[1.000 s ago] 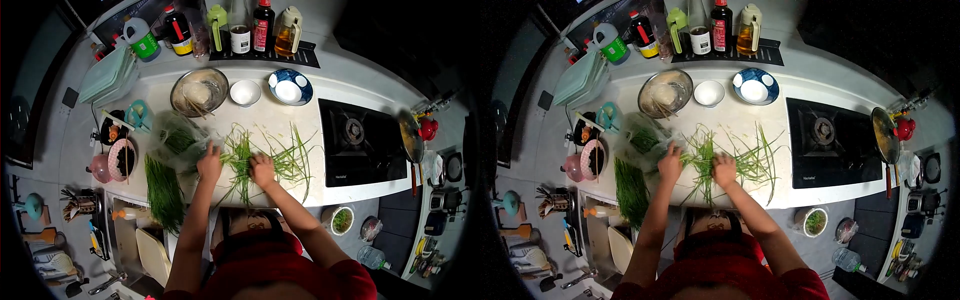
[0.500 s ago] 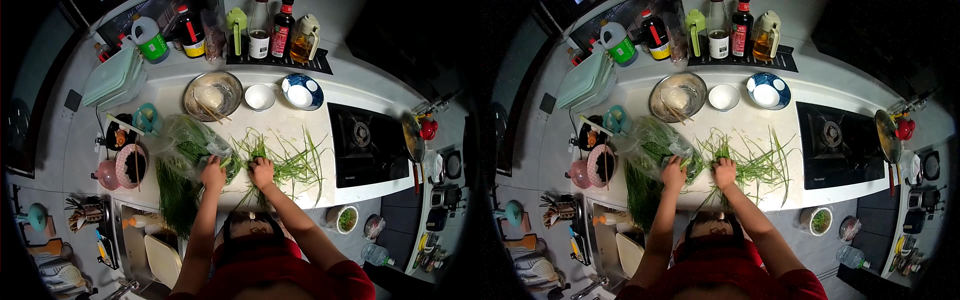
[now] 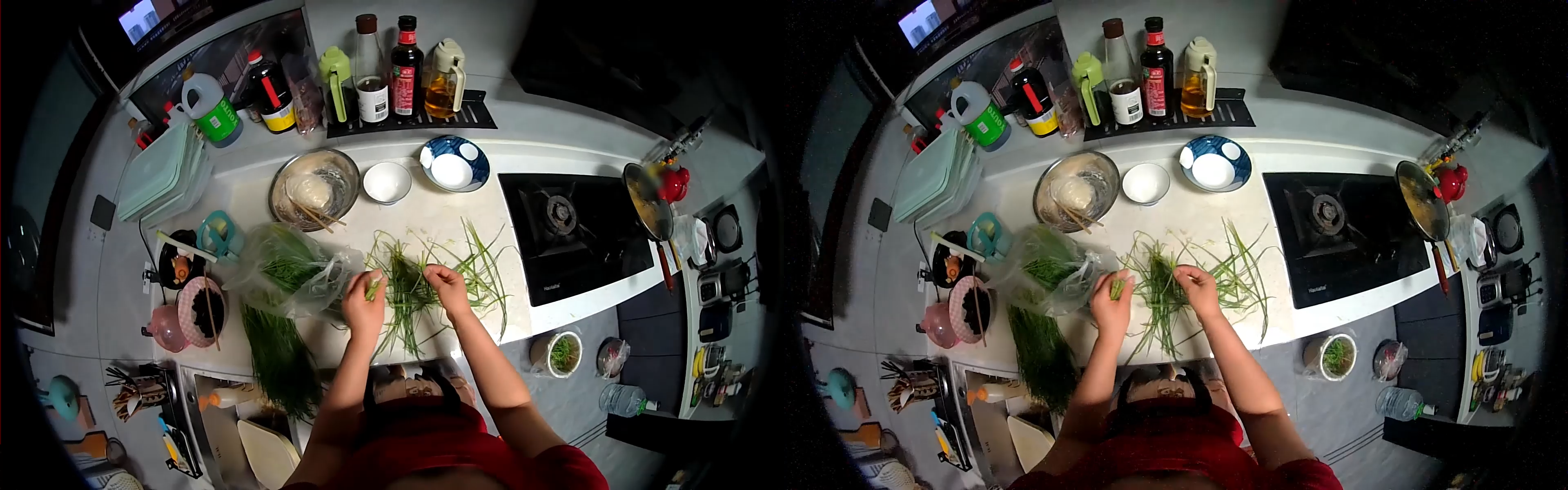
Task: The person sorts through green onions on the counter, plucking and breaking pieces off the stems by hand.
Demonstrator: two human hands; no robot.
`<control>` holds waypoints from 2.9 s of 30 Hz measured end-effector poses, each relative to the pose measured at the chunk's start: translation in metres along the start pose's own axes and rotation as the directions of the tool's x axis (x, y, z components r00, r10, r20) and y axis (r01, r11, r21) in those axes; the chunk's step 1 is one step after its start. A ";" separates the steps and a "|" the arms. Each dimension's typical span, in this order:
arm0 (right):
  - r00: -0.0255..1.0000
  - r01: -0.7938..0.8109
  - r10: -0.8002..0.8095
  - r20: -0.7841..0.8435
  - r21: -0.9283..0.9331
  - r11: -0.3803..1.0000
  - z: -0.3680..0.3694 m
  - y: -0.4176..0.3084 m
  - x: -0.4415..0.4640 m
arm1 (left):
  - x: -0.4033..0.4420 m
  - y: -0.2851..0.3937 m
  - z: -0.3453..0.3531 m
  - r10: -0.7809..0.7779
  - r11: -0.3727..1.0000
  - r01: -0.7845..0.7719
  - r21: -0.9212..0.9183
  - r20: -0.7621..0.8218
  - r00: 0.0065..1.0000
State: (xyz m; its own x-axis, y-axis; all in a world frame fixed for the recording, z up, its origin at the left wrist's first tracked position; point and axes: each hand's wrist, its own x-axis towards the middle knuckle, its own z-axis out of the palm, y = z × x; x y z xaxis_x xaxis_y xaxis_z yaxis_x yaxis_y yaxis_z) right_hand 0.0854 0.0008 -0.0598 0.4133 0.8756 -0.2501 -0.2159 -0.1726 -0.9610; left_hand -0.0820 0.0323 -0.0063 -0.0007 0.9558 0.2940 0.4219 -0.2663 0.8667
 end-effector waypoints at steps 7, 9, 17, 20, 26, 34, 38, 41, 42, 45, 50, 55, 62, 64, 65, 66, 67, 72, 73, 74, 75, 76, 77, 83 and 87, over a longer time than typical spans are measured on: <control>0.986 0.112 -0.103 0.135 -0.062 0.992 -0.020 -0.037 -0.012 | -0.006 0.030 0.057 -0.185 0.932 0.256 -0.257 0.270 0.945; 0.977 0.098 -0.094 0.191 -0.011 0.995 -0.028 -0.043 -0.012 | -0.007 0.027 0.070 -0.220 0.883 0.321 -0.343 0.302 0.928; 0.954 -0.164 0.121 0.273 0.141 0.976 -0.073 -0.061 -0.006 | -0.014 0.057 0.087 -0.455 0.502 0.706 -0.500 0.541 0.707; 0.947 -0.185 0.113 0.299 0.226 0.956 -0.084 -0.059 0.001 | -0.016 0.065 0.092 -0.508 0.305 0.734 -0.606 0.548 0.664; 0.942 -0.270 0.193 0.274 0.282 0.921 -0.087 -0.066 0.001 | -0.012 0.058 0.087 -0.486 0.316 0.755 -0.575 0.585 0.649; 0.996 0.012 -0.026 0.081 0.173 0.985 -0.070 -0.040 -0.003 | -0.002 0.052 0.061 -0.451 0.447 0.732 -0.514 0.578 0.681; 0.982 0.102 -0.110 0.151 0.063 0.993 -0.055 -0.047 -0.013 | 0.001 0.045 0.055 -0.386 0.512 0.713 -0.479 0.613 0.689; 0.972 0.071 -0.055 0.230 -0.065 0.995 -0.045 -0.058 -0.023 | 0.001 0.047 0.056 -0.386 0.568 0.691 -0.447 0.597 0.704; 0.966 0.073 -0.041 0.257 -0.117 0.990 -0.044 -0.055 -0.024 | -0.001 0.046 0.055 -0.378 0.584 0.682 -0.440 0.596 0.708; 0.972 0.060 -0.043 0.231 -0.066 0.996 -0.039 -0.059 -0.027 | 0.001 0.043 0.054 -0.429 0.452 0.717 -0.531 0.575 0.697; 0.972 0.098 -0.067 0.224 -0.129 0.987 -0.039 -0.066 -0.033 | 0.010 0.040 0.047 -0.536 0.425 0.636 -0.644 0.386 0.750; 0.961 0.097 -0.036 0.274 -0.214 0.972 -0.040 -0.071 -0.036 | -0.002 0.064 0.046 -0.417 0.704 0.629 -0.329 0.526 0.742; 0.923 0.079 -0.055 0.380 -0.050 0.996 -0.042 -0.067 -0.037 | -0.005 0.030 0.048 -0.394 0.641 0.592 -0.488 0.453 0.800; 0.905 0.091 -0.062 0.421 -0.051 0.995 -0.043 -0.068 -0.040 | -0.003 0.050 0.043 -0.337 0.744 0.548 -0.382 0.494 0.802; 0.898 0.105 -0.070 0.433 -0.058 0.993 -0.043 -0.067 -0.041 | -0.002 0.058 0.041 -0.310 0.790 0.518 -0.329 0.516 0.799; 0.891 0.121 -0.079 0.446 -0.065 0.991 -0.044 -0.065 -0.041 | -0.004 0.060 0.040 -0.336 0.767 0.550 -0.331 0.523 0.784; 0.883 0.137 -0.089 0.460 -0.072 0.988 -0.044 -0.065 -0.041 | -0.004 0.061 0.040 -0.361 0.743 0.580 -0.334 0.529 0.768; 0.947 0.036 -0.032 0.319 -0.006 0.999 -0.048 -0.062 -0.037 | -0.007 0.053 0.039 -0.498 0.701 0.671 -0.243 0.507 0.703; 0.954 0.037 -0.039 0.297 0.013 0.999 -0.050 -0.060 -0.035 | -0.008 0.051 0.038 -0.499 0.702 0.670 -0.241 0.504 0.705; 0.954 0.037 -0.042 0.298 0.024 0.999 -0.052 -0.058 -0.034 | -0.008 0.050 0.037 -0.500 0.704 0.668 -0.240 0.500 0.707; 0.954 0.036 -0.045 0.298 0.035 0.999 -0.052 -0.060 -0.034 | -0.008 0.050 0.037 -0.501 0.706 0.667 -0.238 0.498 0.708; 0.954 0.036 -0.048 0.297 0.046 0.998 -0.052 -0.061 -0.034 | -0.008 0.051 0.037 -0.508 0.705 0.669 -0.233 0.493 0.707; 0.952 0.047 -0.058 0.301 0.046 0.998 -0.053 -0.060 -0.034 | -0.008 0.053 0.036 -0.514 0.705 0.672 -0.228 0.488 0.705; 0.957 0.038 -0.062 0.283 0.087 0.995 -0.054 -0.057 -0.034 | -0.008 0.040 0.040 -0.438 0.763 0.554 -0.333 0.363 0.822; 0.960 -0.006 -0.041 0.276 0.169 0.986 -0.055 -0.062 -0.036 | -0.005 0.038 0.038 -0.382 0.807 0.493 -0.325 0.350 0.856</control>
State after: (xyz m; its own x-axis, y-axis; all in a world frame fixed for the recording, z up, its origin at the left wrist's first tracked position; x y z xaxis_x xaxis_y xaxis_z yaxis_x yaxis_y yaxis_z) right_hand 0.1328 -0.0448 0.0023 0.1620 0.9724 -0.1681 -0.3652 -0.0991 -0.9256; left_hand -0.0312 0.0218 0.0094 0.1556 0.9630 -0.2201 0.0455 0.2156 0.9754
